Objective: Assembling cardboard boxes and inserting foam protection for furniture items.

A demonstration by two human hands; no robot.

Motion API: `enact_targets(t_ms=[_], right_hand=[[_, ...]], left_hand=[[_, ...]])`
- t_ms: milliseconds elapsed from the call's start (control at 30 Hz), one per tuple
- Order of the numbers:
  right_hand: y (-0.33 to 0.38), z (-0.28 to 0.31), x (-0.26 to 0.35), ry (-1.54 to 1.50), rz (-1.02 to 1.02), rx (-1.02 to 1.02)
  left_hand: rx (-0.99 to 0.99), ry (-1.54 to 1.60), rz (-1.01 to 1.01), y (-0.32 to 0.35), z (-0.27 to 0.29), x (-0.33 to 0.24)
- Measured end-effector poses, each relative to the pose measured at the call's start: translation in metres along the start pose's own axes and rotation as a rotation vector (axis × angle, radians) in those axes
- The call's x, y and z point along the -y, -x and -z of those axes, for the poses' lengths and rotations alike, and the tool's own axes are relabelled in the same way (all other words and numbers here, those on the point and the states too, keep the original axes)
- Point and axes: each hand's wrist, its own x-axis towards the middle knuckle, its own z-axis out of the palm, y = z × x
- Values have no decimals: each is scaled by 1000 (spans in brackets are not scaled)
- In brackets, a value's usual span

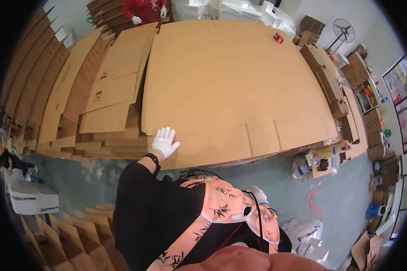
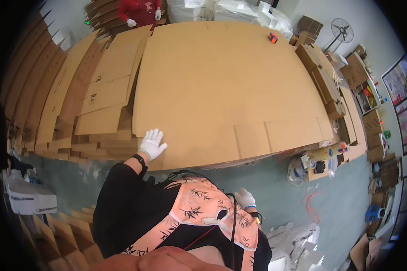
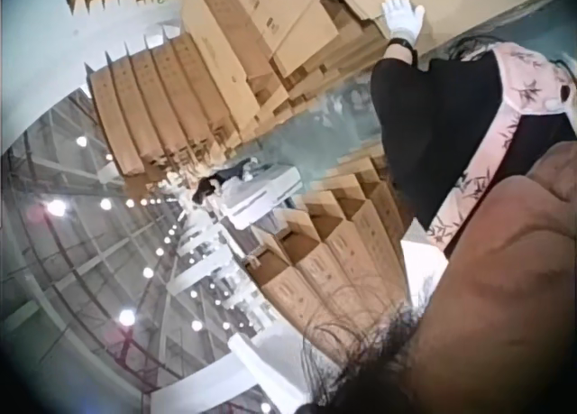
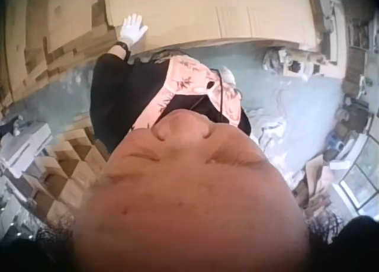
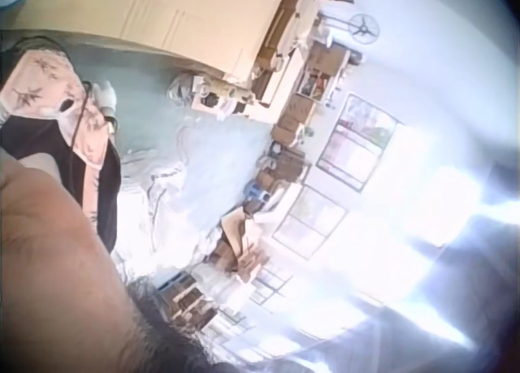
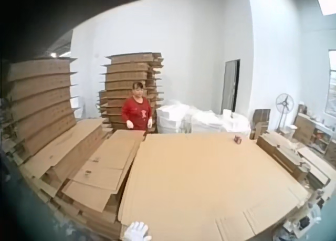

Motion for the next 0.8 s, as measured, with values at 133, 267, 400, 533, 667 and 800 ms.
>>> enact_targets(t_ms=[133,267,400,533,667,800], right_hand=[[-21,52,-117,-30,126,-49],[-29,155,-146,77,135,-114],[-85,249,-92,86,490,-302],[-131,292,-17,349,668,-313],[-171,284,26,639,1120,-173],[-164,269,68,897,1119,-100]], left_hand=[[193,-29,128,-7,34,-101],[207,-121,20,-34,32,-206],[267,-114,4,-87,50,-268],[455,-125,32,-121,73,-290],[332,-94,-54,-134,58,-286],[372,-50,-80,-152,69,-270]])
